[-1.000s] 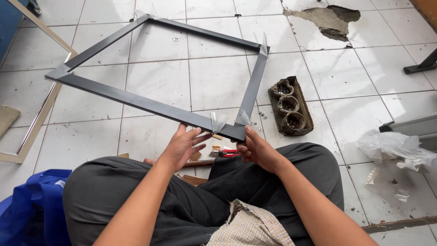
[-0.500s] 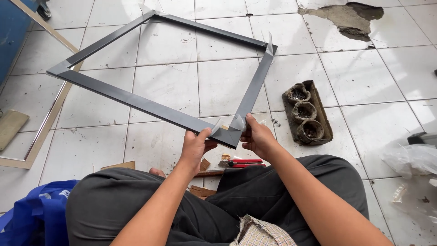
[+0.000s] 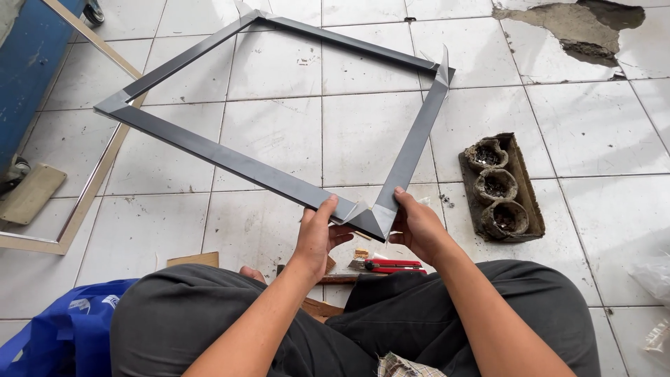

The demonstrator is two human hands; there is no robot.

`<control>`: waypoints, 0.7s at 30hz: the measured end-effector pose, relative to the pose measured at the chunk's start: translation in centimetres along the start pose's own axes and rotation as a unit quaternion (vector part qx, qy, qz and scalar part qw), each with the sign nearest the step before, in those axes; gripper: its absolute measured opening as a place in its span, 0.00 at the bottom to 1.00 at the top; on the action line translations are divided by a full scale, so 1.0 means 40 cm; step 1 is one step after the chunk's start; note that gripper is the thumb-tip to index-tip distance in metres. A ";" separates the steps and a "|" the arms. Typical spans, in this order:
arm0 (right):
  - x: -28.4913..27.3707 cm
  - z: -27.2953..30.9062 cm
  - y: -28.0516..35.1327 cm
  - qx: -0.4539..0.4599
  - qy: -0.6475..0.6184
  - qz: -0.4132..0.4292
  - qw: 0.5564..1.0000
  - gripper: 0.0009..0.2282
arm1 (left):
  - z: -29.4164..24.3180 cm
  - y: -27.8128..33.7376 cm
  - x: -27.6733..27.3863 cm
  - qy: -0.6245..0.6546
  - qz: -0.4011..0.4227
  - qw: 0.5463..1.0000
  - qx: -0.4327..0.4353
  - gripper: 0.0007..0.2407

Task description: Assembling a picture frame by applying adhesive to the mitered corners and securing them with small nails using a hammer.

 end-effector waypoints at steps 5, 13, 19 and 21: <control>0.030 -0.007 0.027 0.000 0.025 0.055 0.998 0.16 | 0.044 -0.050 -0.036 -0.063 -0.038 0.997 0.013 0.25; 0.073 0.024 0.102 -0.001 -0.004 0.089 0.996 0.25 | 0.048 -0.022 -0.016 -0.140 0.004 0.985 0.101 0.33; 0.069 -0.036 0.057 -0.028 0.050 0.020 0.998 0.40 | 0.068 -0.008 -0.019 -0.132 0.057 0.984 0.107 0.35; 0.082 -0.012 0.081 -0.051 0.071 0.012 0.996 0.30 | 0.064 0.000 -0.016 -0.112 0.062 0.985 0.115 0.35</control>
Point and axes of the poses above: each hand's wrist, its own y-axis away from the middle knuckle, its own x-axis out of the palm, z = x × y, the point moved 2 cm from there along -y, towards the middle knuckle, and after that the axes turned 2 degrees about -x, right-handed, at the moved point
